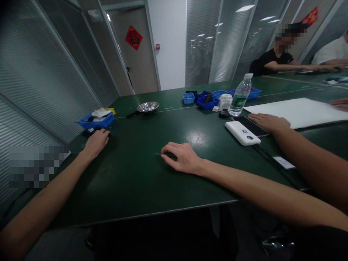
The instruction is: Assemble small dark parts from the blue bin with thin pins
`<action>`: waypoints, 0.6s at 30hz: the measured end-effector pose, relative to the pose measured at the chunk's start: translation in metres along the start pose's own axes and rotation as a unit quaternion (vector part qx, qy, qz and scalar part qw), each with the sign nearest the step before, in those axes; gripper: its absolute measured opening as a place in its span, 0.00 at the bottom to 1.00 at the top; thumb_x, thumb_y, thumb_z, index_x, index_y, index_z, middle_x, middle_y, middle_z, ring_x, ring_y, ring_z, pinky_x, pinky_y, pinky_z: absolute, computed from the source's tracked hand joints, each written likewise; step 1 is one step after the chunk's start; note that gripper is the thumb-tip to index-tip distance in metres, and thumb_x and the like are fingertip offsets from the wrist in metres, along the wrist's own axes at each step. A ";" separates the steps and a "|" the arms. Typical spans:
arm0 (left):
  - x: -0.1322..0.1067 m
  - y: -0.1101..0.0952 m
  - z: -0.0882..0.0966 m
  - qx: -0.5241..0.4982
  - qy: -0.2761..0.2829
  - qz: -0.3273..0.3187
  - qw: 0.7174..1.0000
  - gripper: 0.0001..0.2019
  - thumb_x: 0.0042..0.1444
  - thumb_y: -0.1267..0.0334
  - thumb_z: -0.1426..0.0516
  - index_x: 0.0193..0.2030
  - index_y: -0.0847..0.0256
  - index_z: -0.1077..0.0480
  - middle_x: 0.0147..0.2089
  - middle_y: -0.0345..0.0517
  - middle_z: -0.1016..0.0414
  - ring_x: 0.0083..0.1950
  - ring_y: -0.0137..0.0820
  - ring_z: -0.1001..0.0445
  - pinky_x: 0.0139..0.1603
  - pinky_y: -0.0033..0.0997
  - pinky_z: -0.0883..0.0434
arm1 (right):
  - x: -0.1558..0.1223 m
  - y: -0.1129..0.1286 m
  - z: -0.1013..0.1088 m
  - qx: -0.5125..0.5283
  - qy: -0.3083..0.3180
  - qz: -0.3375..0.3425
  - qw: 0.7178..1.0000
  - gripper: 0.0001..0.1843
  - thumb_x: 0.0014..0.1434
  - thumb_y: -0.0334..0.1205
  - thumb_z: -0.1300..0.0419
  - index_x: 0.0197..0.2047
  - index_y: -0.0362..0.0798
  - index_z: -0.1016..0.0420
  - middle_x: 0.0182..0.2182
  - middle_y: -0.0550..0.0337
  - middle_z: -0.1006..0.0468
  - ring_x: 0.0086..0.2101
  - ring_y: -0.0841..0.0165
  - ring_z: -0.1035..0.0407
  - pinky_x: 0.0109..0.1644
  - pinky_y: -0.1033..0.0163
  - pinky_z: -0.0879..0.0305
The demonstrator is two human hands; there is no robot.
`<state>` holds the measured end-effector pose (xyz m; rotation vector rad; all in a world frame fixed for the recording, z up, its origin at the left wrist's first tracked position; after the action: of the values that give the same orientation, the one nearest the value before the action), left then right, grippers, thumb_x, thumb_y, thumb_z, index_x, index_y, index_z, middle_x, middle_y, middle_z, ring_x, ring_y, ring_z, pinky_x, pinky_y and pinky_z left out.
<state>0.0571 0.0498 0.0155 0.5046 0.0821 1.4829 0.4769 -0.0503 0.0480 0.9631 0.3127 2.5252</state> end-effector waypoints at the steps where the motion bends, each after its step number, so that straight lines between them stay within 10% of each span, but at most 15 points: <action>1: 0.000 -0.001 0.000 -0.001 0.007 -0.001 1.000 0.21 0.66 0.68 0.52 0.62 0.66 0.28 0.57 0.67 0.28 0.54 0.51 0.28 0.43 0.43 0.25 | 0.000 0.000 0.000 -0.001 0.000 0.001 1.000 0.10 0.71 0.42 0.42 0.48 0.46 0.24 0.39 0.56 0.21 0.31 0.71 0.30 0.34 0.65 0.36; 18: 0.001 -0.005 0.003 0.008 0.034 0.002 0.999 0.19 0.63 0.70 0.51 0.57 0.67 0.26 0.56 0.68 0.28 0.54 0.53 0.28 0.43 0.43 0.25 | -0.001 -0.003 -0.003 -0.018 0.007 -0.001 1.000 0.10 0.71 0.43 0.42 0.48 0.46 0.24 0.39 0.56 0.21 0.31 0.70 0.30 0.35 0.64 0.37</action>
<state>0.0634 0.0494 0.0167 0.4678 0.1466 1.5040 0.4767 -0.0484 0.0441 0.9314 0.2705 2.5279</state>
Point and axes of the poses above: each hand's wrist, its own x-axis towards the middle knuckle, its own z-axis out of the back of the hand, y = z × x, the point moved 7 cm from there along x, towards the middle knuckle
